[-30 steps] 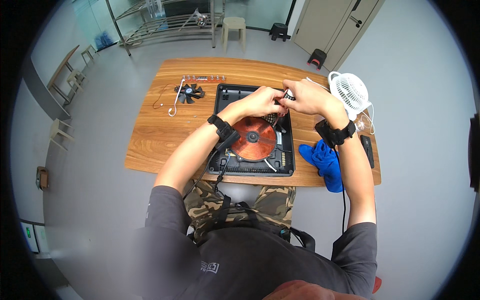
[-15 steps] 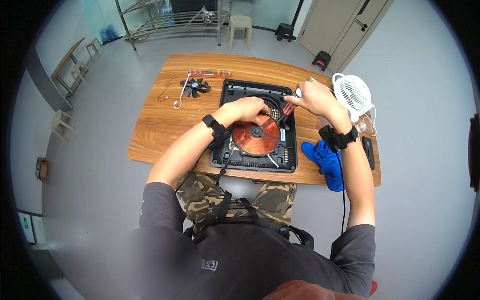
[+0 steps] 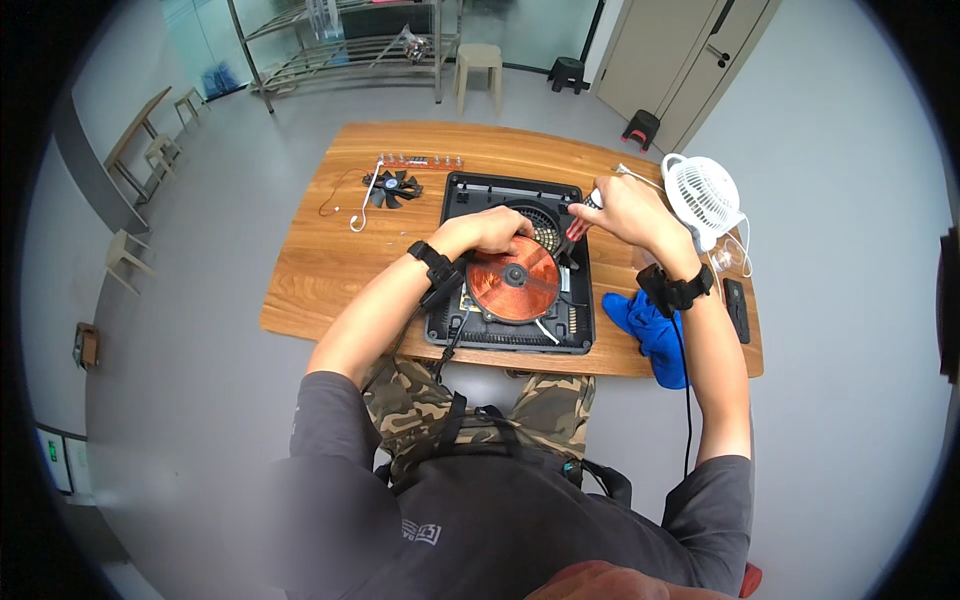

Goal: The person uses a screwdriver to tighten screws on a black electronic device with a copper-colored circular component. They then place a small black fan onto the device and secure it with screws.

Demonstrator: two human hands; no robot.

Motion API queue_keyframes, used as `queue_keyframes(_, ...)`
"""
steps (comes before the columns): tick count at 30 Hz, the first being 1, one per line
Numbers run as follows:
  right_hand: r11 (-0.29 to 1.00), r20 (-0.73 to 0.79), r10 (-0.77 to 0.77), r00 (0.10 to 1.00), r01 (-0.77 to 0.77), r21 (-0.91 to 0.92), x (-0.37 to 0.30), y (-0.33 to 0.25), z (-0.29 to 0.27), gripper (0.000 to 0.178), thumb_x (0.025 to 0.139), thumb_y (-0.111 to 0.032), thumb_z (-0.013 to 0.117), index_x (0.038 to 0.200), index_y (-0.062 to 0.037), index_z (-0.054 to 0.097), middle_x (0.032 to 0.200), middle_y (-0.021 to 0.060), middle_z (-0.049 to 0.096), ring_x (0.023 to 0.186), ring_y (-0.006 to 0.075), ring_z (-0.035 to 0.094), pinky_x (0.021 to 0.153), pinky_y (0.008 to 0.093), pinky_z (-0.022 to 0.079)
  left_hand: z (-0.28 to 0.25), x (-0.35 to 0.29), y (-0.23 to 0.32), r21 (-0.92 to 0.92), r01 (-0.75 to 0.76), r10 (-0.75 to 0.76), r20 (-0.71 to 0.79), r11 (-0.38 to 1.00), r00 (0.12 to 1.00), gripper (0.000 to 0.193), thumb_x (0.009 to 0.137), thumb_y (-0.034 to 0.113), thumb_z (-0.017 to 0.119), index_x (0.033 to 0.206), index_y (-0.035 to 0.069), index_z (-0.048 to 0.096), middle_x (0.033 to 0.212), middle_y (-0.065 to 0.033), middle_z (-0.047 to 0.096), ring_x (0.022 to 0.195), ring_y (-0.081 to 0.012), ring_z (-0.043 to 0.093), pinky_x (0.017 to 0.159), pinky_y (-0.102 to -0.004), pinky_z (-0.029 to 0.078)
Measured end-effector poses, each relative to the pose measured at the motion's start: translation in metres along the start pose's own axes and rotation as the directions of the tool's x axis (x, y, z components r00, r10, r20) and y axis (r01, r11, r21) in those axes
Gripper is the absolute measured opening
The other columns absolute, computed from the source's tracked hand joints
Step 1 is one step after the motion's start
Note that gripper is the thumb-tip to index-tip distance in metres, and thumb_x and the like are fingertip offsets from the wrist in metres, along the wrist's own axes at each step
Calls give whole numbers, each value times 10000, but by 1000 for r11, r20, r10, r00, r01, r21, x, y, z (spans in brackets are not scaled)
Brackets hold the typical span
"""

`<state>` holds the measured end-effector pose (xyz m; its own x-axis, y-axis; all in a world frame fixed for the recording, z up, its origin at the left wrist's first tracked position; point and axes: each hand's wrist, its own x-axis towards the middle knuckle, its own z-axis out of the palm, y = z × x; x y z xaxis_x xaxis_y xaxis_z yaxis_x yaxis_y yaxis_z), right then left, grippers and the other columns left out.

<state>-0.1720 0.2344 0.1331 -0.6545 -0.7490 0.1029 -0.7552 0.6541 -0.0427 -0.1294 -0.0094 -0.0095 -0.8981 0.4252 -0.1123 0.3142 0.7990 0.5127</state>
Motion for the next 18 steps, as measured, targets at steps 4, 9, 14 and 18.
queue_keyframes(4, 998, -8, -54, 999, 53, -39, 2, 1, -3, 621, 879, -602, 714, 860, 18, 733, 806, 254, 721, 832, 431, 726, 748, 509, 583, 1, -1, 2, -26, 17, -18, -25, 1000, 1000, 383, 896, 78, 718, 1275, 42, 674, 1198, -196, 727, 1140, -359, 684, 966, -430, 549)
queue_keyframes(9, 995, 40, -99, 994, 99, -17, -1, -8, -11, 524, 905, -513, 697, 967, 8, 680, 846, 246, 723, 857, 441, 712, 766, 513, 568, 2, 0, 2, 2, 11, -11, -45, 1000, 999, 360, 908, 82, 707, 1266, 70, 683, 1172, -194, 733, 1110, -359, 695, 940, -435, 555)
queue_keyframes(14, 990, 110, -135, 985, 131, 47, 5, -2, -10, 450, 888, -404, 710, 1065, -7, 595, 876, 268, 705, 884, 475, 682, 786, 529, 540, 1, 3, -4, -2, 51, -51, -44, 999, 998, 327, 897, 108, 739, 1223, 94, 708, 1101, -166, 753, 1043, -340, 714, 903, -432, 563)
queue_keyframes(18, 989, 129, -148, 980, 146, 28, 16, 0, -3, 487, 881, -443, 731, 940, 32, 639, 802, 271, 689, 821, 468, 682, 746, 529, 538, -1, 5, -4, 5, 77, -77, -10, 997, 997, 318, 895, 117, 750, 1205, 78, 691, 1068, -154, 751, 1010, -328, 715, 874, -426, 560)
